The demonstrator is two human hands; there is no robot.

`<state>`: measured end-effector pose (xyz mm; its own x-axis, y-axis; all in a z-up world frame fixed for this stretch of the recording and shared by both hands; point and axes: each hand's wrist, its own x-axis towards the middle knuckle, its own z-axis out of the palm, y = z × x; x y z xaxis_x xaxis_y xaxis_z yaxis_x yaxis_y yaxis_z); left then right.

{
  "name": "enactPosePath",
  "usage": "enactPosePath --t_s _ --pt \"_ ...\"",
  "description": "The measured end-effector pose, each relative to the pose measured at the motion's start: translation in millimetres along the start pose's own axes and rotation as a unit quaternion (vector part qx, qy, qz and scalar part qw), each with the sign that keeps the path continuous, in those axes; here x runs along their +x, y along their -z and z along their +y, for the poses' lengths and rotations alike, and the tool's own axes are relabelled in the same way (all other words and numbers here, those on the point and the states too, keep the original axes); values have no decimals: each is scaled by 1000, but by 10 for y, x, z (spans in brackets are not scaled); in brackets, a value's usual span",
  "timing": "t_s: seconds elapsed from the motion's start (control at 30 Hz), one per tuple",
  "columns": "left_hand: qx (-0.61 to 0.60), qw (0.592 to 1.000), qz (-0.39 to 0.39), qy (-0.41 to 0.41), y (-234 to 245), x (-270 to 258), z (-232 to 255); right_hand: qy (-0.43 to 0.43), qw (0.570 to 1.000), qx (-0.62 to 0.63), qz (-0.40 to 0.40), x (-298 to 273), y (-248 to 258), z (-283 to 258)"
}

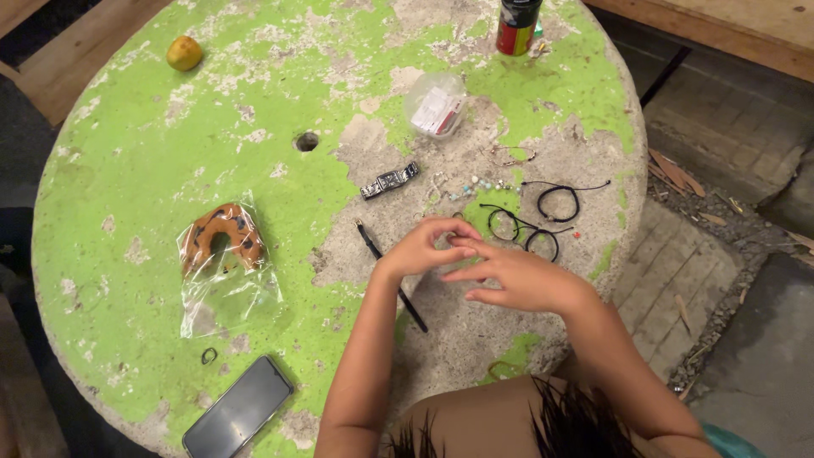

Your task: The person tries on several rings on different fingers and then puts on a beaded bracelet on the left wrist. They adjust the items and leave them on the table.

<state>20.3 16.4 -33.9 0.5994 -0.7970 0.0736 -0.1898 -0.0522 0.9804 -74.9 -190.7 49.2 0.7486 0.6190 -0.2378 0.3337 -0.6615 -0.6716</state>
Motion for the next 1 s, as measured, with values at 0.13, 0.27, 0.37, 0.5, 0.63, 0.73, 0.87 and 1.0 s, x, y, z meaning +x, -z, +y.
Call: enactPosePath --t_s 0.13,0.27,0.37,0.5,0.63,0.73,0.87,1.0 --pt "-117 993 -30 -7 14 -50 -207 38 999 5 0 -17 15 -70" --pt "-199 979 -52 14 43 -66 -349 60 998 29 -4 -17 58 -83" --pt "-182 983 -18 25 70 -67 -345 50 998 30 5 -16 96 -66" --pt "-157 987 27 26 59 -44 -249 40 999 9 34 12 52 -37" --pt "-127 991 36 9 34 -34 -175 22 999 2 39 37 -22 11" --pt "-123 991 55 0 -31 -4 -187 -1 999 -12 41 35 -70 42" --pt "-145 987 67 -14 -58 5 -248 21 997 48 59 13 -83 61" --pt "-144 989 41 -16 -13 -9 -305 71 993 61 75 -21 -86 47"
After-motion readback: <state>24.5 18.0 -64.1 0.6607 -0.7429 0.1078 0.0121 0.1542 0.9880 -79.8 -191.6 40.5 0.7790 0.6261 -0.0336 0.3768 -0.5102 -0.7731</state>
